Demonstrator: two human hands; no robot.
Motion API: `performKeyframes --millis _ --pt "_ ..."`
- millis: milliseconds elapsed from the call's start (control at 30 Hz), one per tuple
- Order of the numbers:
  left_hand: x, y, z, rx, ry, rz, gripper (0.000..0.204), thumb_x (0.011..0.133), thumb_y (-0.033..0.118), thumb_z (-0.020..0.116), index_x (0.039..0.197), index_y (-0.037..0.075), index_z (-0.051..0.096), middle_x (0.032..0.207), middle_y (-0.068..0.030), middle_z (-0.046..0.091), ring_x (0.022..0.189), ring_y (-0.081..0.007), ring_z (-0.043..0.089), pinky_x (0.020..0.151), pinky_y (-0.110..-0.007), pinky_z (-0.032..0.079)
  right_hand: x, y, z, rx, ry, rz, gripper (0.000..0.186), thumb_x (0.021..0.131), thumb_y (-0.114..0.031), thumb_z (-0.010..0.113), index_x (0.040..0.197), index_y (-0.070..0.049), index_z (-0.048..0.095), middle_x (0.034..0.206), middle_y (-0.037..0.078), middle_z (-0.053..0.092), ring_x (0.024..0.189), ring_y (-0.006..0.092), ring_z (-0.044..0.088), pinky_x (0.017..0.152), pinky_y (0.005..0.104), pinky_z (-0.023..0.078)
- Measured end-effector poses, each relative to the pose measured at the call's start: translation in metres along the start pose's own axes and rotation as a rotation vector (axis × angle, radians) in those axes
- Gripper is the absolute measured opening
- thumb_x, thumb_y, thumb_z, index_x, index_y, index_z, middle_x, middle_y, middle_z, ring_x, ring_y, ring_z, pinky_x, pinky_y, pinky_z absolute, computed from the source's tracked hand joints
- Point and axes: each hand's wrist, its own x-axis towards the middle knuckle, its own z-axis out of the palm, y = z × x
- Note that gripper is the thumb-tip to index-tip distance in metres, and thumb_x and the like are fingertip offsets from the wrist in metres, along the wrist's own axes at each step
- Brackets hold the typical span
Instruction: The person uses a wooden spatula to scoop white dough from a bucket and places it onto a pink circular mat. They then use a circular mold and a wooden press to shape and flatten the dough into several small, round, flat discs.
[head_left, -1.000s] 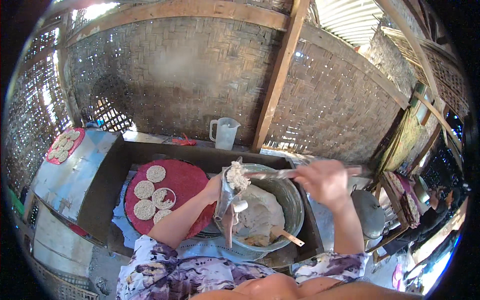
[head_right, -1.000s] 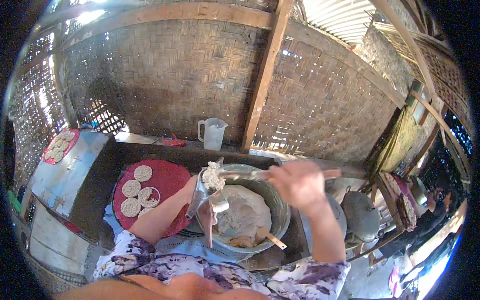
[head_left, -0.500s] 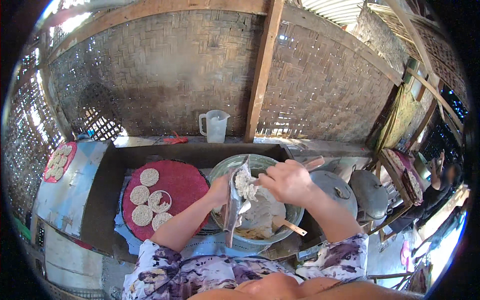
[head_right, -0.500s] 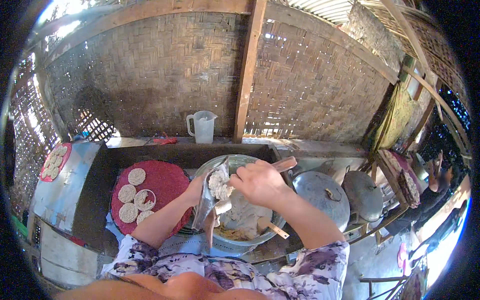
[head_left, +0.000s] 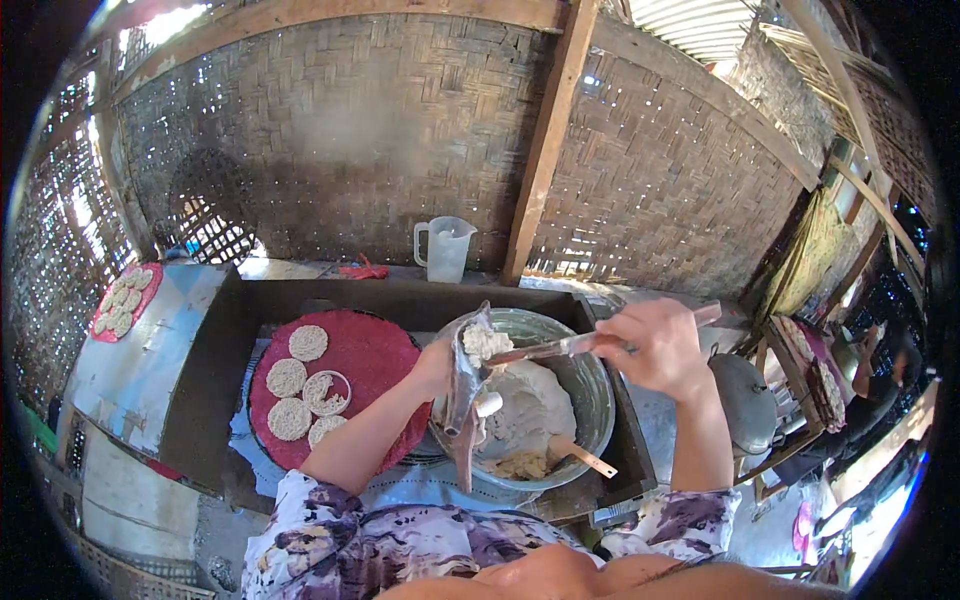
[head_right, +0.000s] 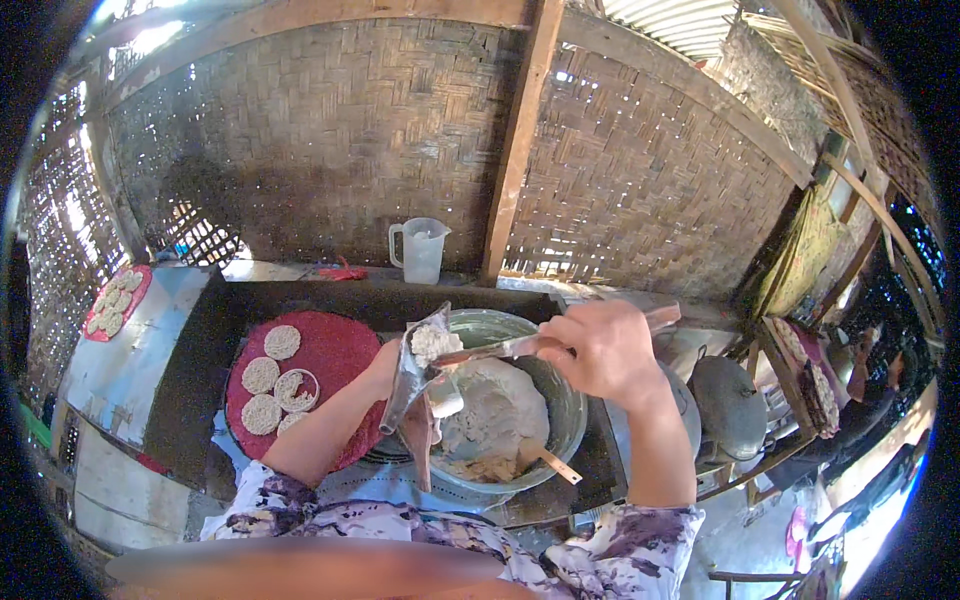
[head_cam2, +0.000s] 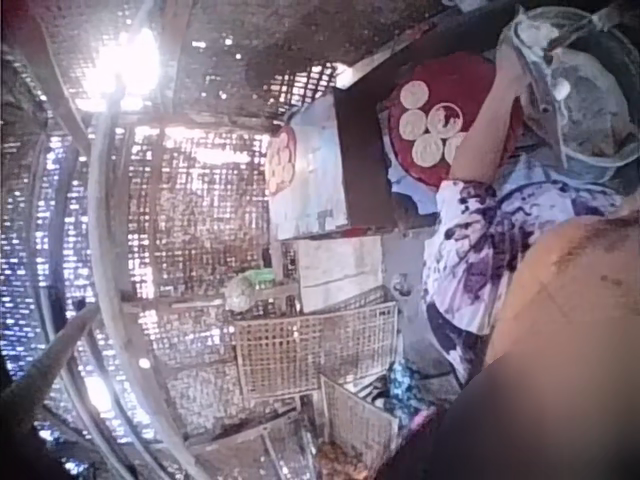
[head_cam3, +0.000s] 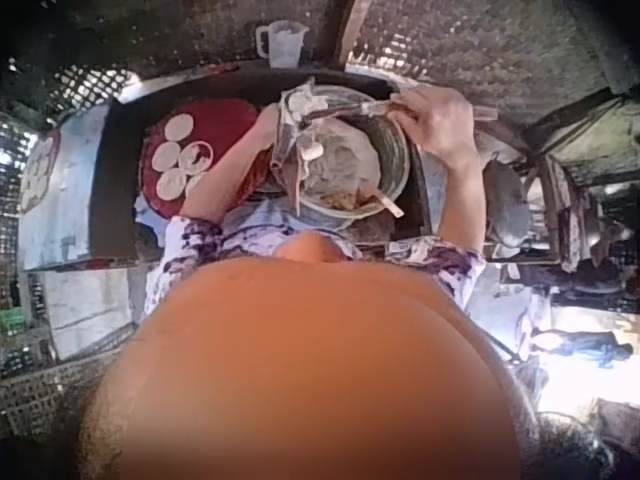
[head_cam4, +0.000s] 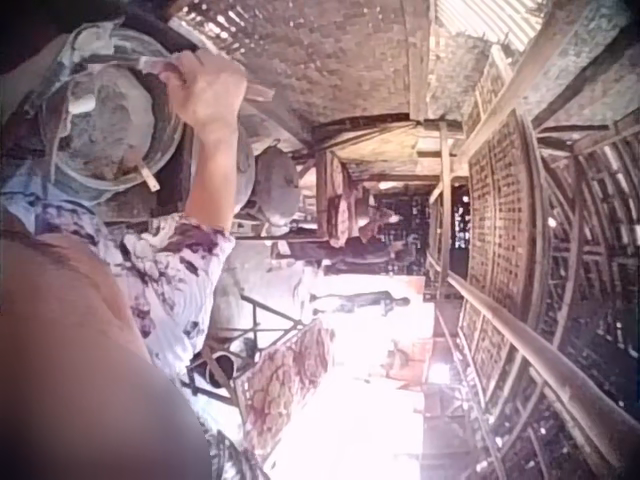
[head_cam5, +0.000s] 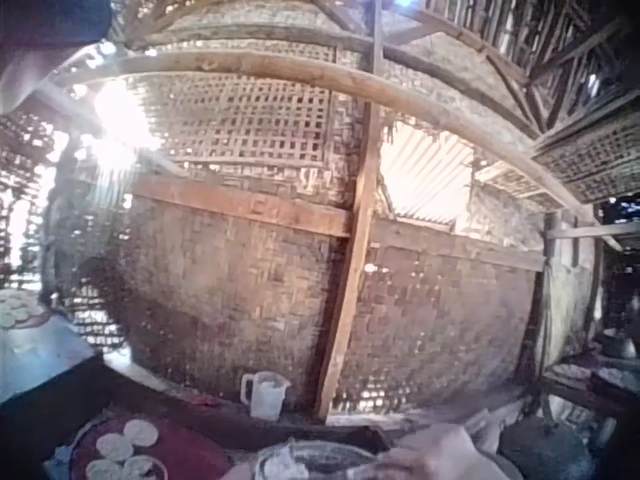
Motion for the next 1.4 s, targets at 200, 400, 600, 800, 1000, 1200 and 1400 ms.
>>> performKeyframes --millis 200,400,600,800,1000,1200,1400 --pt "-0.009 0.064 0.009 0.219 0.156 -0.034 0.048 0.069 0.028 0.065 0.110 0.006 0.052 0.105 -0.0148 0.057 0.099 -0.0287 0.053 0.084 -0.035 0.041 0.007 -0.010 0.012 -0.089 -0.077 -0.041 0.016 0.065 -0.024 0.063 0.066 -0.012 0.052 0.059 0.003 0.049 0.058 0.0226 0.054 0.052 0.0353 0.042" --pt "-0.005 0.065 0.015 0.370 0.078 -0.095 0.050 0.069 0.029 0.063 0.111 0.006 0.050 0.103 -0.0155 0.057 0.097 -0.0291 0.054 0.082 -0.035 0.042 0.010 -0.031 0.048 -0.135 -0.131 -0.156 0.014 0.067 -0.025 0.061 0.069 -0.014 0.053 0.061 0.001 0.050 0.062 0.0206 0.056 0.056 0.0348 0.043" --pt "0.003 0.005 -0.016 -0.039 0.003 -0.053 0.045 0.072 0.021 0.062 0.112 0.004 0.051 0.104 -0.0081 0.058 0.090 -0.0193 0.056 0.081 -0.029 0.043 -0.005 -0.003 0.022 0.027 0.133 0.081 0.017 0.062 -0.024 0.068 0.070 -0.010 0.062 0.059 0.004 0.055 0.056 0.0233 0.056 0.051 0.0345 0.044" --pt "0.034 0.007 0.003 -0.804 -0.109 0.029 0.042 0.073 0.016 0.063 0.111 0.003 0.050 0.090 -0.0052 0.059 0.074 -0.0142 0.056 0.068 -0.028 0.049 -0.043 0.014 0.056 0.026 0.125 0.285 0.019 0.059 -0.021 0.071 0.072 -0.009 0.063 0.064 0.005 0.059 0.058 0.0224 0.058 0.051 0.0321 0.046" --pt "0.035 -0.051 -0.014 -0.522 -0.162 0.251 0.038 0.078 0.019 0.058 0.110 0.001 0.050 0.101 -0.0099 0.057 0.088 -0.0205 0.057 0.078 -0.029 0.046 -0.036 0.009 0.050 0.203 0.059 0.284 0.022 0.059 -0.023 0.071 0.074 -0.010 0.063 0.064 0.003 0.059 0.057 0.0203 0.058 0.051 0.0315 0.046" --pt "-0.006 0.035 0.000 0.214 0.067 0.076 0.050 0.072 0.030 0.062 0.115 0.007 0.050 0.112 -0.0120 0.054 0.100 -0.0231 0.054 0.085 -0.033 0.041 -0.007 0.007 0.024 -0.014 -0.037 0.023 0.016 0.063 -0.026 0.067 0.068 -0.014 0.059 0.058 0.003 0.052 0.057 0.0226 0.055 0.052 0.0345 0.044" --pt "0.000 0.030 0.015 0.495 0.114 0.099 0.044 0.072 0.036 0.056 0.111 0.015 0.054 0.106 -0.0159 0.056 0.091 -0.0320 0.056 0.077 -0.038 0.045 0.014 -0.030 0.043 -0.072 -0.190 -0.112 0.012 0.069 -0.024 0.059 0.070 -0.013 0.053 0.064 0.003 0.053 0.067 0.0223 0.057 0.061 0.0366 0.043"
